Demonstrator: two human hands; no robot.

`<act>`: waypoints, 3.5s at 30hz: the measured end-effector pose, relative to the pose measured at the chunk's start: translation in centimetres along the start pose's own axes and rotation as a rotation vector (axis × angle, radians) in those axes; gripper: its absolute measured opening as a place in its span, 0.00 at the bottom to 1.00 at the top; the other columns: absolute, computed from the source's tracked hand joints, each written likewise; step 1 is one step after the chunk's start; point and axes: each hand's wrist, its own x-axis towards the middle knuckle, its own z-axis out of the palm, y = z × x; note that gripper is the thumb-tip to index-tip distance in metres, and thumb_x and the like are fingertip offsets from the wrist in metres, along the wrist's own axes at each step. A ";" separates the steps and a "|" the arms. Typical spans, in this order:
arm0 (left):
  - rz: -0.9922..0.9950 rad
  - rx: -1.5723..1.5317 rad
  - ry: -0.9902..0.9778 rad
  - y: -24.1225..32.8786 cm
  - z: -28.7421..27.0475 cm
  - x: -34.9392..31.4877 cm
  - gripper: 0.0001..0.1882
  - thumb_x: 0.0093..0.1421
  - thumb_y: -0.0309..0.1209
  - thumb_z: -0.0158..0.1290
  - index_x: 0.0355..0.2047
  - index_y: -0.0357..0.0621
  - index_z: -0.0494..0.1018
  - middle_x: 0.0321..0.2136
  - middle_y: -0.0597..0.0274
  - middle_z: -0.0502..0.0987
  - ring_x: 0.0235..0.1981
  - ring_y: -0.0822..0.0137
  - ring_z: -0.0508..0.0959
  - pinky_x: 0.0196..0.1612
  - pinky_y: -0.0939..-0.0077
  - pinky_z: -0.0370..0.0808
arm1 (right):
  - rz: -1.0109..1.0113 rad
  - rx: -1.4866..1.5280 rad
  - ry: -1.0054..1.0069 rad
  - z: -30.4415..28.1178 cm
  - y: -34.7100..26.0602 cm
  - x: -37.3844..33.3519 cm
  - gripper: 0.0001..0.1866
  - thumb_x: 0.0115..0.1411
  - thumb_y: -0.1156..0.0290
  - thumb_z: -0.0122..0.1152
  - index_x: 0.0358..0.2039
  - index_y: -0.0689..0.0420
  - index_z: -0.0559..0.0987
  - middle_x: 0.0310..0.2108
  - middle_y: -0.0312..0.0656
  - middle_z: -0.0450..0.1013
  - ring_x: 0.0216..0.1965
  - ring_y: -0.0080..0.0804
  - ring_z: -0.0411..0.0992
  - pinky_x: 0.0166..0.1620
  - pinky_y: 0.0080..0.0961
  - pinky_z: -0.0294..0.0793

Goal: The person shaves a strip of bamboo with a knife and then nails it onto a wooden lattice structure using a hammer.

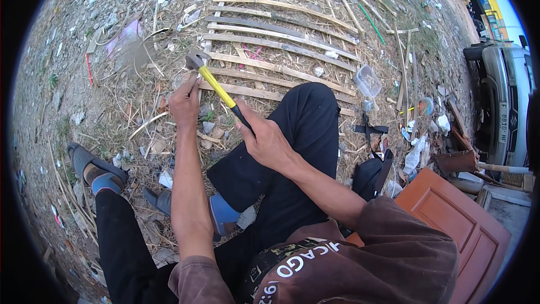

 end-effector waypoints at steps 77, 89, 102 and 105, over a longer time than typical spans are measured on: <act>0.097 0.270 0.074 1.6 -0.2 0.2 0.08 0.60 0.34 0.58 0.37 0.47 0.82 0.36 0.56 0.82 0.33 0.51 0.82 0.34 0.64 0.78 | 0.127 0.030 -0.045 0.1 -0.2 0.8 0.24 0.62 0.78 0.53 0.59 0.63 0.66 0.28 0.64 0.73 0.29 0.63 0.74 0.31 0.46 0.71; 0.095 0.276 0.039 0.9 0.1 0.4 0.07 0.59 0.32 0.59 0.37 0.46 0.82 0.37 0.58 0.83 0.35 0.53 0.83 0.37 0.66 0.79 | 0.055 0.061 -0.009 -1.3 -1.8 1.3 0.25 0.62 0.77 0.54 0.60 0.61 0.66 0.22 0.62 0.71 0.26 0.65 0.72 0.29 0.48 0.69; 0.090 0.327 0.042 0.5 -0.1 0.4 0.08 0.60 0.32 0.58 0.38 0.46 0.82 0.38 0.57 0.83 0.37 0.54 0.83 0.38 0.65 0.79 | 0.111 -0.049 -0.028 0.5 0.8 0.9 0.23 0.64 0.75 0.55 0.59 0.64 0.67 0.22 0.60 0.71 0.24 0.58 0.74 0.29 0.40 0.71; 0.124 0.320 0.041 1.0 -0.1 0.3 0.08 0.60 0.32 0.58 0.38 0.46 0.82 0.38 0.58 0.83 0.36 0.54 0.83 0.38 0.66 0.79 | 0.133 0.029 -0.009 -0.6 -1.2 0.5 0.24 0.64 0.75 0.56 0.60 0.62 0.67 0.26 0.62 0.73 0.27 0.60 0.75 0.31 0.39 0.73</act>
